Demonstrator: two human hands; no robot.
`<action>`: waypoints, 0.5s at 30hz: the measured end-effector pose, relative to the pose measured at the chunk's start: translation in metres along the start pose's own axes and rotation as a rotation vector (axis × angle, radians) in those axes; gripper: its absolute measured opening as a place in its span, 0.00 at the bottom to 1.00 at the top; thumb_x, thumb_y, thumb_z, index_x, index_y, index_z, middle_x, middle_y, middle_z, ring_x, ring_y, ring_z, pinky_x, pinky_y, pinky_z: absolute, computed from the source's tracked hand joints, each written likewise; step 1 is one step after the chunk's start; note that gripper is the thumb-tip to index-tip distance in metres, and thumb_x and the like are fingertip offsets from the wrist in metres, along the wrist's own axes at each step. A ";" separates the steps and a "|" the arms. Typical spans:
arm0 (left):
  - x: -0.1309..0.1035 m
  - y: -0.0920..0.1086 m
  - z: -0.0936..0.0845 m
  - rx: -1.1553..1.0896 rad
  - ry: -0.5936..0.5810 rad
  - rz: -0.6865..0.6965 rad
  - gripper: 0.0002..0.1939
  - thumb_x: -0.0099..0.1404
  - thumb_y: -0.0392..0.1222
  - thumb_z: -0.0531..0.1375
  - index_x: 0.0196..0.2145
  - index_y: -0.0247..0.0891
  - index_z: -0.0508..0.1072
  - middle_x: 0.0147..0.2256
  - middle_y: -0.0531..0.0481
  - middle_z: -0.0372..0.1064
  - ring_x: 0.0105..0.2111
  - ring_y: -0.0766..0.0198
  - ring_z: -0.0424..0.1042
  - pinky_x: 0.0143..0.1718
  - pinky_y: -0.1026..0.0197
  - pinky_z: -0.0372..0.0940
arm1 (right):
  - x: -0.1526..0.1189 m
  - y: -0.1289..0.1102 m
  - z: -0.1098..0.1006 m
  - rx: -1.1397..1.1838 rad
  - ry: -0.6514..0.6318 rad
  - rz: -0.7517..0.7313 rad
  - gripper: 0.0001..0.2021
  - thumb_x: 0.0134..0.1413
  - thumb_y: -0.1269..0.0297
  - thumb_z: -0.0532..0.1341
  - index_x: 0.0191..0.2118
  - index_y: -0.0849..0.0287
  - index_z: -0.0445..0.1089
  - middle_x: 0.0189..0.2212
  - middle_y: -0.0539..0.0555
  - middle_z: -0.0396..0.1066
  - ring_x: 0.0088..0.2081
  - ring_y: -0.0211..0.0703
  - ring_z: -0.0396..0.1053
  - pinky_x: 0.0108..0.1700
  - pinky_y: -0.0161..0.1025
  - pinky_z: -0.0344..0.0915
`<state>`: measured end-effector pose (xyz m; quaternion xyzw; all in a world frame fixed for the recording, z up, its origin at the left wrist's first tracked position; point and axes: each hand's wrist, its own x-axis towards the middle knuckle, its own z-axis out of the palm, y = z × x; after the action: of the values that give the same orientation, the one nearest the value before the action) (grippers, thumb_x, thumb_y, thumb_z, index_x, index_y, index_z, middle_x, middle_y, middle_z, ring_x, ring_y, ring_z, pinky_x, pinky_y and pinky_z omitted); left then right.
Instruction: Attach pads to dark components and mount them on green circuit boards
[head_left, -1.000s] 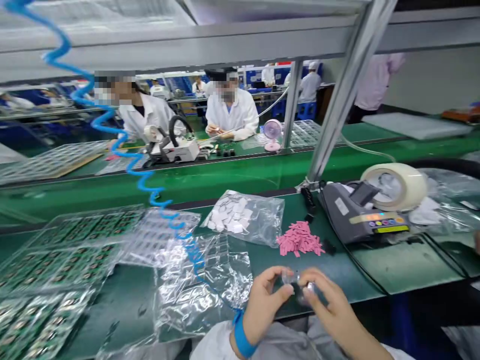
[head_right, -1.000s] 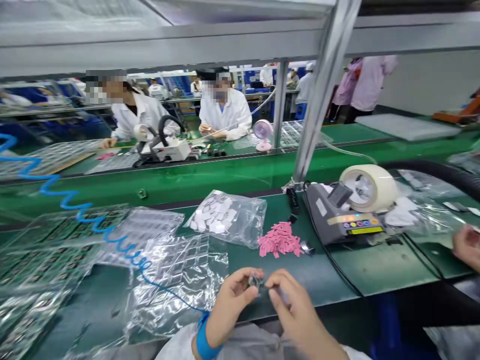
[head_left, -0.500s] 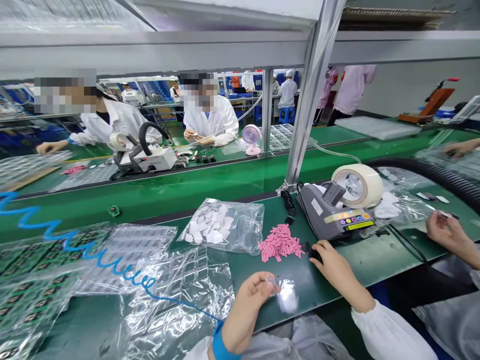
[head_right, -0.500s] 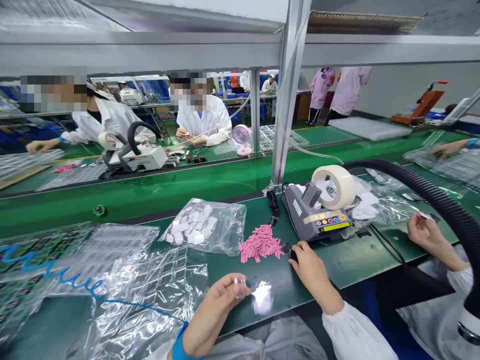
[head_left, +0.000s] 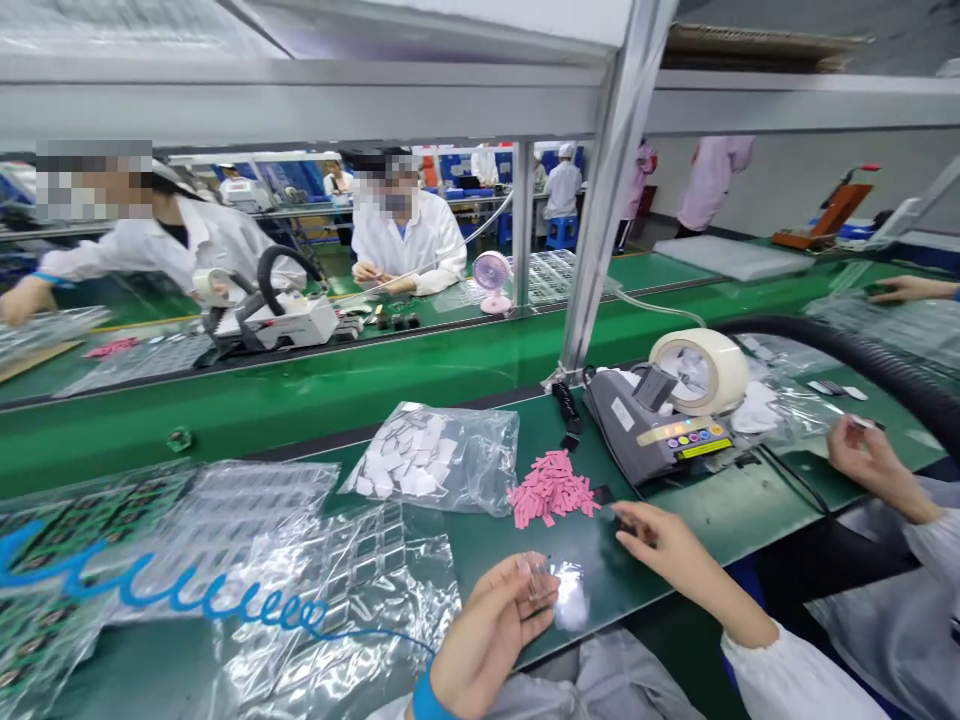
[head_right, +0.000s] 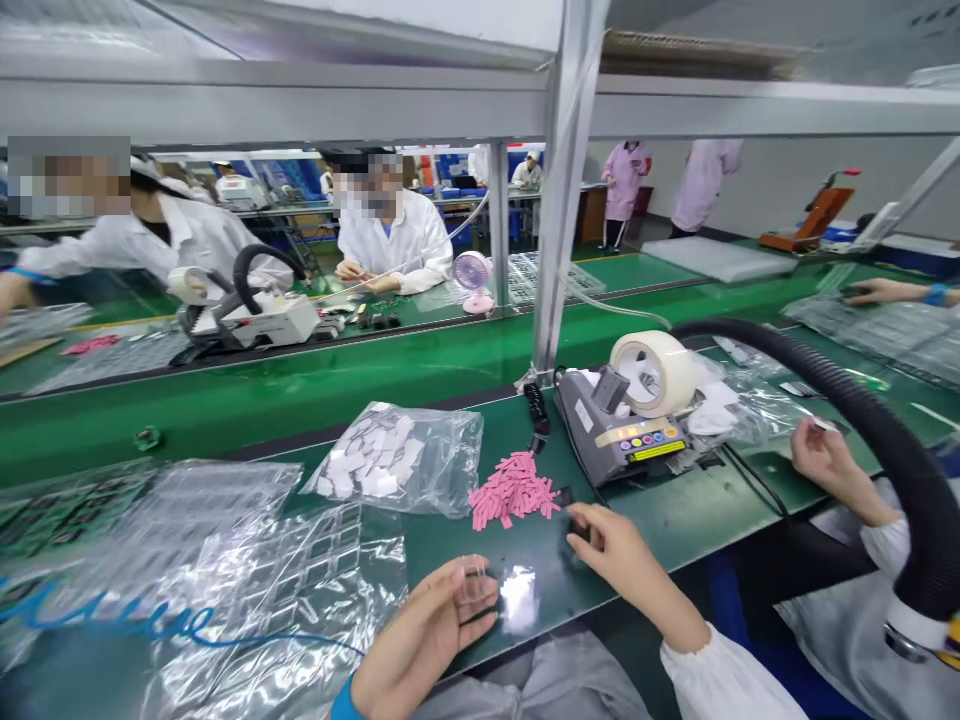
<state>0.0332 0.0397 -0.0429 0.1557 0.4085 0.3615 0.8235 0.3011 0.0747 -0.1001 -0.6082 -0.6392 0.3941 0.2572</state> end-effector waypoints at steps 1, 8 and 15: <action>0.003 0.000 0.006 -0.014 -0.014 -0.044 0.16 0.50 0.47 0.66 0.36 0.38 0.72 0.32 0.48 0.75 0.37 0.62 0.73 0.42 0.59 0.62 | -0.009 0.005 -0.004 0.105 -0.035 0.016 0.17 0.48 0.57 0.60 0.44 0.58 0.71 0.32 0.53 0.71 0.28 0.41 0.66 0.34 0.41 0.65; 0.047 -0.011 0.101 0.123 -0.168 -0.375 0.13 0.57 0.50 0.62 0.33 0.37 0.70 0.29 0.52 0.73 0.30 0.68 0.71 0.35 0.61 0.61 | -0.071 0.090 -0.040 0.809 0.437 0.258 0.20 0.49 0.48 0.62 0.37 0.63 0.71 0.27 0.50 0.69 0.25 0.36 0.67 0.29 0.36 0.66; 0.128 -0.082 0.192 0.319 -0.288 -0.502 0.14 0.61 0.50 0.58 0.28 0.34 0.68 0.27 0.53 0.69 0.25 0.70 0.66 0.31 0.63 0.61 | -0.108 0.155 -0.081 1.246 1.053 0.413 0.10 0.60 0.61 0.57 0.41 0.63 0.66 0.34 0.51 0.68 0.31 0.36 0.68 0.31 0.36 0.69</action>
<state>0.2742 0.0831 -0.0411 0.2265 0.3651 0.0531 0.9014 0.4694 -0.0237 -0.1649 -0.5642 0.0228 0.3788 0.7333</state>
